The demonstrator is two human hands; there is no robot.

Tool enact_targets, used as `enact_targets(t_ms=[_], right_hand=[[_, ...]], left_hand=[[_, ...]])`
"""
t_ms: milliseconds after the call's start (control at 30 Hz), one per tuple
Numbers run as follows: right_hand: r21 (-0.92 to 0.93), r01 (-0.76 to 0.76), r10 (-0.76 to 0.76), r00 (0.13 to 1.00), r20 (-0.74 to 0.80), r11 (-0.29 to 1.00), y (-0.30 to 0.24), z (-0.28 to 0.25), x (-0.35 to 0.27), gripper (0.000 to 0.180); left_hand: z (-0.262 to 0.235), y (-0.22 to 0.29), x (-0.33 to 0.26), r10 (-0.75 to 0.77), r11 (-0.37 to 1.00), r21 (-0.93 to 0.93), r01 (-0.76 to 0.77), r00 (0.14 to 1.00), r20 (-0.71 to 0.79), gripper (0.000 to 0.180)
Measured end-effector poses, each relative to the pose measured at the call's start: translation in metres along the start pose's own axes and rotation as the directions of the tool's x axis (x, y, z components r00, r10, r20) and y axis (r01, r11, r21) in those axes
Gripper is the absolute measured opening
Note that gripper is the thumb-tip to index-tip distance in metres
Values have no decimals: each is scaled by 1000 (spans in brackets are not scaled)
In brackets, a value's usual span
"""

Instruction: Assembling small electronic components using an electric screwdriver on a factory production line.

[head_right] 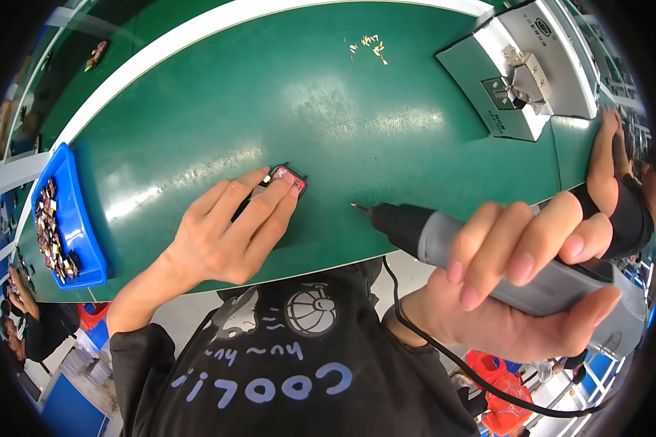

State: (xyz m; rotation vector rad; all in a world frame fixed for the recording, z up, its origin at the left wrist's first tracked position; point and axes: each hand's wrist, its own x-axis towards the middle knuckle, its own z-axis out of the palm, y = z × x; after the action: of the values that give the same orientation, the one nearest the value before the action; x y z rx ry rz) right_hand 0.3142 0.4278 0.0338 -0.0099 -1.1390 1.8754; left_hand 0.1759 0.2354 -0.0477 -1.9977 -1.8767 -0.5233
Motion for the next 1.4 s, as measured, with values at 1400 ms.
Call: enact_targets(t_ms=[1400], right_hand=[[-129,-110,127,982,137,986,46,25,-15,37]], left_hand=[[4,5,-4,48,999,19,-48,999,3,16]])
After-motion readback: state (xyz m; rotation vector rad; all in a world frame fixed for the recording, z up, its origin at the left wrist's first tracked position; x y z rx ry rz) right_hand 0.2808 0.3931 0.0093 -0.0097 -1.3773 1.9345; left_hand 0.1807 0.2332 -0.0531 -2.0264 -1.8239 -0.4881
